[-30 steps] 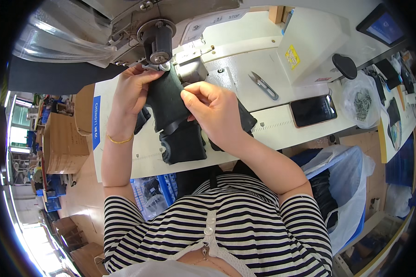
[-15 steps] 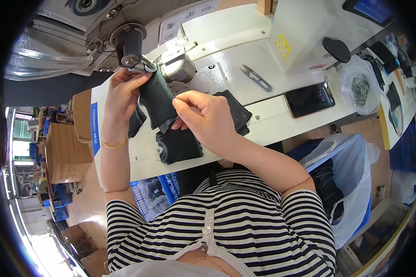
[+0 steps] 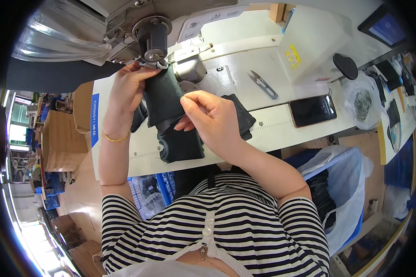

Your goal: Stitching or sewing upper panels of shoes using an industrial sewing machine.

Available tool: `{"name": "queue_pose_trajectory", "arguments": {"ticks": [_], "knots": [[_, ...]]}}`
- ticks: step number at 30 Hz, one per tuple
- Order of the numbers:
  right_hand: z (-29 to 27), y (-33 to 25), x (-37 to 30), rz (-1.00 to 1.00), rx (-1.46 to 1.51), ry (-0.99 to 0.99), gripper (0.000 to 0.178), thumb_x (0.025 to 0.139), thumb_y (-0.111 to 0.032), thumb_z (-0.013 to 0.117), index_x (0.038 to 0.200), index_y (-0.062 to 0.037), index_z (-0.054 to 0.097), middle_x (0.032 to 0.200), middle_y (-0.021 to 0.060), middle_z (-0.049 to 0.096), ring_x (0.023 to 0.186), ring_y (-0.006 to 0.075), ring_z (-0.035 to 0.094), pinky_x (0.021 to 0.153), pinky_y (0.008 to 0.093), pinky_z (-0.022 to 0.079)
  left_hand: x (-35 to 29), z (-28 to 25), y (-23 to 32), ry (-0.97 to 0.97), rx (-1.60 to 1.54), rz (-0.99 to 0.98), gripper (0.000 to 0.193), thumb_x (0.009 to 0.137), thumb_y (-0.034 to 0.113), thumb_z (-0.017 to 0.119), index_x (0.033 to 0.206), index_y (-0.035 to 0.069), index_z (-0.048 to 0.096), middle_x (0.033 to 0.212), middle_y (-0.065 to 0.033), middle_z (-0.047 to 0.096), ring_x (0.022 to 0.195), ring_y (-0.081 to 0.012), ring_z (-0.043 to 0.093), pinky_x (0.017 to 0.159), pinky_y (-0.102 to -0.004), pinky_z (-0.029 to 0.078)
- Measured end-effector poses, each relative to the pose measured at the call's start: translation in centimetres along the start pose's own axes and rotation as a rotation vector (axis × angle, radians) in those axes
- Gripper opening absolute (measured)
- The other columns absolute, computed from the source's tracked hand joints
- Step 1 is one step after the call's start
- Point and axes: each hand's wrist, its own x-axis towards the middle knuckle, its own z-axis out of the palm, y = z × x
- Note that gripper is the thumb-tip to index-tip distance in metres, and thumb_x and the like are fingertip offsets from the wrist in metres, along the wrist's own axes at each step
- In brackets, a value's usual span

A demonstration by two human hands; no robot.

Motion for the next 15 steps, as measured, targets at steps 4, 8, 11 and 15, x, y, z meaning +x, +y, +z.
{"name": "queue_pose_trajectory", "arguments": {"ticks": [4, 8, 11, 15], "knots": [[0.2, 0.0, 0.5, 0.004, 0.037, 0.001, 0.022, 0.100, -0.015, 0.058, 0.103, 0.0056, 0.065, 0.077, 0.0077, 0.067, 0.068, 0.0176, 0.072, 0.059, 0.0234, 0.056, 0.2, 0.5, 0.7, 0.014, -0.011, -0.014, 0.024, 0.082, -0.009, 0.064, 0.105, -0.006, 0.062, 0.105, -0.0126, 0.067, 0.099, -0.0178, 0.062, 0.094, -0.0281, 0.046], [0.1, 0.1, 1.1, -0.010, 0.035, -0.005, 0.022, 0.100, -0.015, 0.058, 0.102, 0.0056, 0.065, 0.077, 0.0072, 0.067, 0.069, 0.0173, 0.072, 0.060, 0.0237, 0.056, 0.4, 0.8, 1.3, -0.007, 0.004, -0.076, 0.020, 0.085, -0.006, 0.059, 0.104, -0.005, 0.062, 0.107, -0.0117, 0.065, 0.100, -0.0172, 0.060, 0.093, -0.0274, 0.044], [0.1, 0.1, 1.5, -0.020, 0.023, -0.003, 0.023, 0.100, -0.016, 0.058, 0.103, 0.0056, 0.065, 0.077, 0.0071, 0.067, 0.069, 0.0170, 0.072, 0.060, 0.0235, 0.055, 0.8, 1.0, 1.1, 0.016, 0.032, -0.059, 0.023, 0.085, -0.005, 0.060, 0.108, -0.004, 0.064, 0.108, -0.0110, 0.067, 0.100, -0.0172, 0.062, 0.091, -0.0282, 0.046], [0.3, 0.1, 1.9, -0.018, 0.037, -0.006, 0.022, 0.099, -0.016, 0.058, 0.103, 0.0053, 0.065, 0.077, 0.0069, 0.067, 0.069, 0.0166, 0.072, 0.059, 0.0232, 0.055, 2.7, -1.0, -0.2, -0.019, 0.045, -0.017, 0.025, 0.086, -0.004, 0.061, 0.110, -0.002, 0.067, 0.106, -0.0089, 0.069, 0.098, -0.0165, 0.063, 0.086, -0.0292, 0.049]]}}
